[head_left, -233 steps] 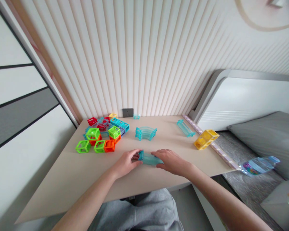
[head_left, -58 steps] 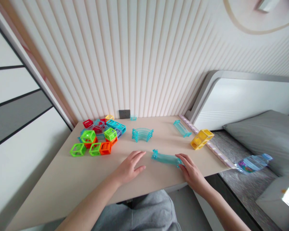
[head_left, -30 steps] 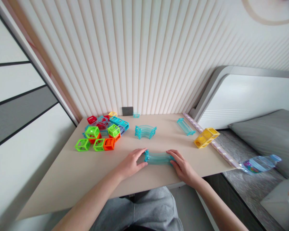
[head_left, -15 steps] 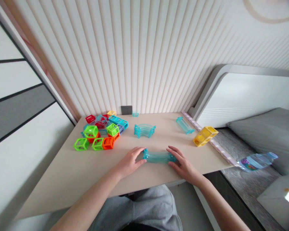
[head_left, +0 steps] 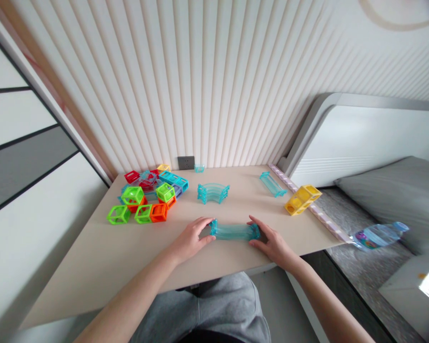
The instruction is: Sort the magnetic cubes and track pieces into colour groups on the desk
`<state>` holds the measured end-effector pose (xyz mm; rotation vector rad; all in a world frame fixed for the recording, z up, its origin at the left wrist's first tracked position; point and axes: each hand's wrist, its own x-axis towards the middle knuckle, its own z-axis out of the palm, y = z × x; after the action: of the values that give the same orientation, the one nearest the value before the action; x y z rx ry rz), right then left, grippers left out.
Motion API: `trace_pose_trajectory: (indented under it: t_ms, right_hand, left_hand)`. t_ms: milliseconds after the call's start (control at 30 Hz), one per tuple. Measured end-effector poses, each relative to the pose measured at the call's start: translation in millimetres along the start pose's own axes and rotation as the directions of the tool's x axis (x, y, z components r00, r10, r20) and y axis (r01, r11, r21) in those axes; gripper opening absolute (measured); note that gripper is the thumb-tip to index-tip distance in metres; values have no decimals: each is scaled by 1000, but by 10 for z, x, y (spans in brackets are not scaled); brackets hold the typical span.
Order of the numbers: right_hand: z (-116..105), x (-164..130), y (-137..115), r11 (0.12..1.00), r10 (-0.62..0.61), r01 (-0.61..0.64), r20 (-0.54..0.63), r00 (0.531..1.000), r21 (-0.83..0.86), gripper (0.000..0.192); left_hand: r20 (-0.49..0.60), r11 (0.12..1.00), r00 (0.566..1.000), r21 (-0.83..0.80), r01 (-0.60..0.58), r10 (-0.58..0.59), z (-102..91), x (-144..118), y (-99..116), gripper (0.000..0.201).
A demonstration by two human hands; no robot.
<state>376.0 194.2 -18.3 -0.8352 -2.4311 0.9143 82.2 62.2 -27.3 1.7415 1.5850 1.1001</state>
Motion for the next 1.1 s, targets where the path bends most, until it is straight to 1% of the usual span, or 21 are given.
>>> trace_pose_trajectory:
  t_ms: [67, 233, 467, 667, 867, 1100]
  right_hand:
    - [2, -1, 20, 1000, 25, -26, 12, 1000, 15, 66]
    - [12, -7, 30, 997, 71, -71, 5, 997, 14, 61]
    - [32, -18, 55, 996, 84, -83, -32, 996, 17, 60]
    - [33, -17, 32, 991, 119, -116, -40, 992, 59, 62]
    - [23, -17, 24, 991, 114, -112, -30, 993, 70, 62]
    - [-21, -10, 18, 998, 44, -46, 36, 998, 49, 66]
  left_hand:
    - [-4, 1000, 1000, -7, 6, -6, -4, 0, 5, 45]
    - [-1, 999, 1000, -31, 10, -10, -16, 1, 16, 45]
    - [-5, 998, 1000, -68, 13, -13, -5, 7, -18, 48]
    - [-6, 998, 1000, -59, 13, -13, -9, 10, -17, 50]
    - [-12, 998, 1000, -68, 19, -20, 4, 9, -37, 46]
    - [-11, 993, 999, -107, 44, -45, 1, 14, -39, 45]
